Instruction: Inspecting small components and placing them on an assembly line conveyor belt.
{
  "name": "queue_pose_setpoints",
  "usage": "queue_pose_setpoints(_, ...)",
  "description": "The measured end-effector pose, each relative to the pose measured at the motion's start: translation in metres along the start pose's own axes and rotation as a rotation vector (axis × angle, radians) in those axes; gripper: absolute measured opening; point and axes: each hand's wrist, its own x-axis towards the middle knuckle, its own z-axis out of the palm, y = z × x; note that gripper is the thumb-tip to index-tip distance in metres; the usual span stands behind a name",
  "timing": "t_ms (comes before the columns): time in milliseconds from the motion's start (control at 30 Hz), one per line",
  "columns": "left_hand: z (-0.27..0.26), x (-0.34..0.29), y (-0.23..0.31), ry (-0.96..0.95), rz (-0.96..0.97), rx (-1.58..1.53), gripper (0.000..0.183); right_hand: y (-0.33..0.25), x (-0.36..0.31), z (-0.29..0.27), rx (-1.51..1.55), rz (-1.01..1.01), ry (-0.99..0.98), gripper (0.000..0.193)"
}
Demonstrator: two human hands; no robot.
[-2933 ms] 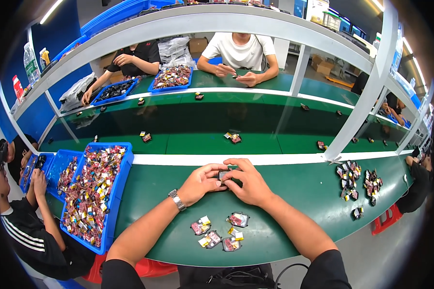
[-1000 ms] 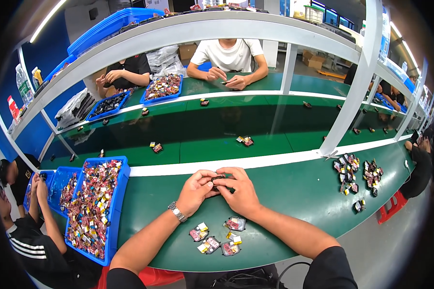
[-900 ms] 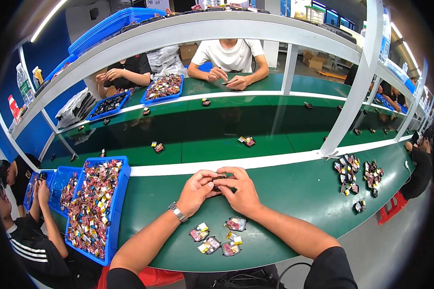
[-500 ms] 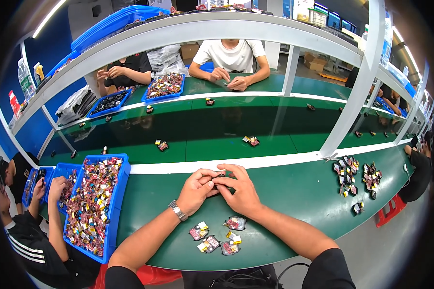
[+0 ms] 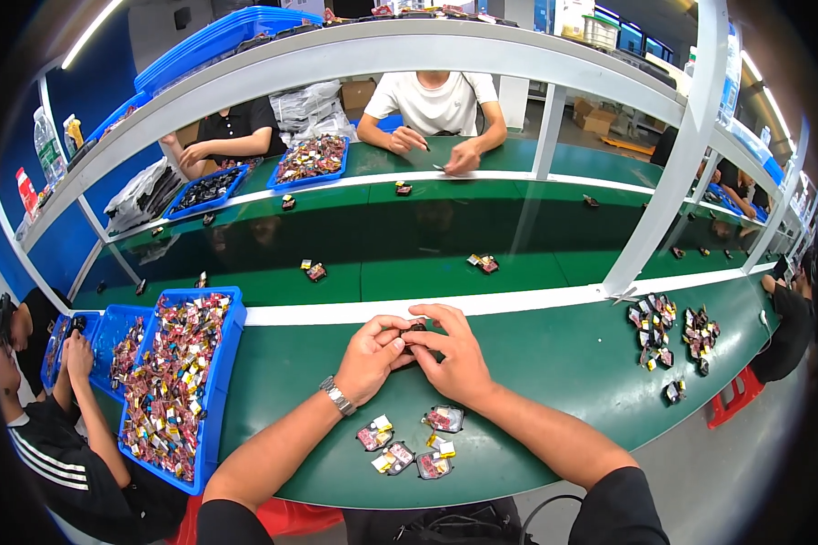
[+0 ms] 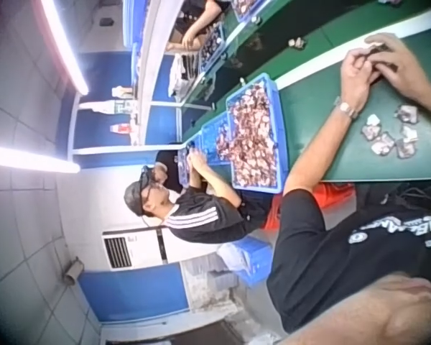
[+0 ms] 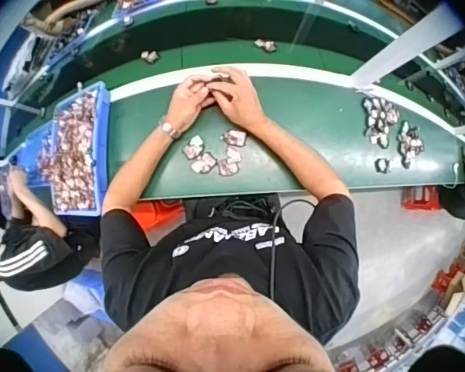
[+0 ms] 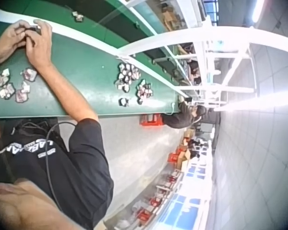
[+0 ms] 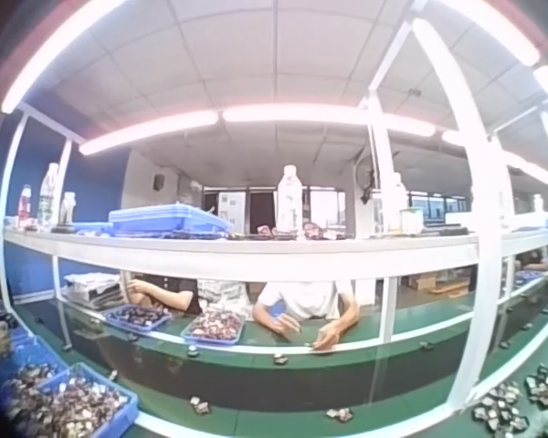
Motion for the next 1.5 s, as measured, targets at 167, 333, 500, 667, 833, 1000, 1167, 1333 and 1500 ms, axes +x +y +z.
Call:
queue_pose_setpoints(167,-0.006,-0.002,-0.002,-0.010,0.011,-0.032,0.023,-0.004,0.002,-0.002,-0.023,0.006,0.022,0.020)
queue_pose_setpoints(333,-0.003,-0.001,-0.001,-0.041,0.028,-0.075,0.023,-0.003,0.001,-0.003,-0.037,-0.030,0.037,0.021)
queue_pose_setpoints(500,-0.005,-0.001,-0.005,-0.054,0.042,-0.074,0.023,-0.003,0.000,-0.001,-0.039,-0.028,0.025,0.021)
queue_pose_setpoints(667,0.005,-0.002,-0.005,0.002,0.067,-0.065,0.021,0.002,-0.001,0.002,0.077,0.070,-0.017,0.022)
queue_pose_setpoints(833,0.001,-0.003,-0.006,0.065,0.102,-0.023,0.021,-0.003,-0.002,0.006,0.103,0.077,-0.034,0.022)
queue_pose_setpoints(1000,0.004,-0.002,-0.001,0.075,0.054,-0.034,0.023,-0.003,0.008,-0.001,-0.041,-0.035,0.031,0.016)
queue_pose_setpoints(1167,0.006,-0.002,-0.001,0.071,0.001,0.031,0.025,0.002,0.005,0.003,-0.040,0.018,0.053,0.015)
queue_pose_setpoints(1333,0.009,-0.003,0.003,0.129,-0.023,0.071,0.025,-0.001,0.005,0.002,-0.163,-0.082,0.051,0.017)
queue_pose_setpoints(1500,0.011,-0.002,0.001,0.131,-0.031,0.048,0.025,0.004,0.002,0.000,-0.244,-0.158,0.050,0.019)
